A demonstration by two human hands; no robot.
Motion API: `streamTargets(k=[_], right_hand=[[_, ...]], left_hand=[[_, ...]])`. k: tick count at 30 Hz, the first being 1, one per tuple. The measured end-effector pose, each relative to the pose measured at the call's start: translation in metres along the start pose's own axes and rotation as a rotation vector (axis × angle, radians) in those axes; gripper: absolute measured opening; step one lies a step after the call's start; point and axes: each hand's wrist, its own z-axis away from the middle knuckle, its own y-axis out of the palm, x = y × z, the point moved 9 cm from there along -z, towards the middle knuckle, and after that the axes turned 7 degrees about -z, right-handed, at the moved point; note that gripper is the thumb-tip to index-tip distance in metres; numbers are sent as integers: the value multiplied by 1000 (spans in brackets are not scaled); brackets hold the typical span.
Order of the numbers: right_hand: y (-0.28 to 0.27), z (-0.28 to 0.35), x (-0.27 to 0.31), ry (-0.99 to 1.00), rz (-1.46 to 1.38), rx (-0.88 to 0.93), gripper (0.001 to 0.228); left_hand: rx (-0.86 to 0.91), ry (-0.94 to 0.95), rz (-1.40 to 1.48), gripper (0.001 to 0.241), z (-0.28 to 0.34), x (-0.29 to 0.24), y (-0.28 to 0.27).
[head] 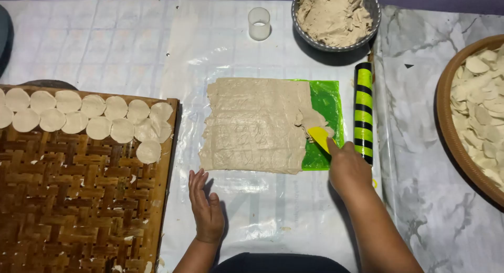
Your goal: The person is flattening dough using a rolling pin and then cutting circular shapes with a cutter.
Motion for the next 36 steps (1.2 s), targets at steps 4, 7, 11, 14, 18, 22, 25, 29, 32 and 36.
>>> streamTargets(k=[4,7,11,14,18,22,25,29,32,36], right_hand=[[-26,22,-71,118,-156,-248,63],[-19,23,-153,289,-176,-367,58],[5,29,-237,507,-229,-438,44],[-18,25,-209,373,15,-519,60],[-1,-16,-157,44,-338,-518,44],[-22,-53,-95,45,-292,-372,55],[-18,-61,-94,181,-326,-141,66],[-33,-27,-97,238,-350,-71,66],[-66,-9,-70,84,-261,-173,67],[-82,-14,-19,-282,-75,-340,65]], left_hand=[[17,-15,10,53,-1,1,2],[47,-38,50,53,-1,1,5],[56,-85,150,50,-4,8,6],[137,-160,87,50,-12,16,14],[236,-113,-51,52,-29,-15,24],[319,-56,-85,53,-45,-43,56],[365,41,-61,52,-52,-67,77],[326,274,-151,54,-68,-99,87],[303,370,-193,52,-86,-113,99],[288,557,-288,52,-107,-130,133]])
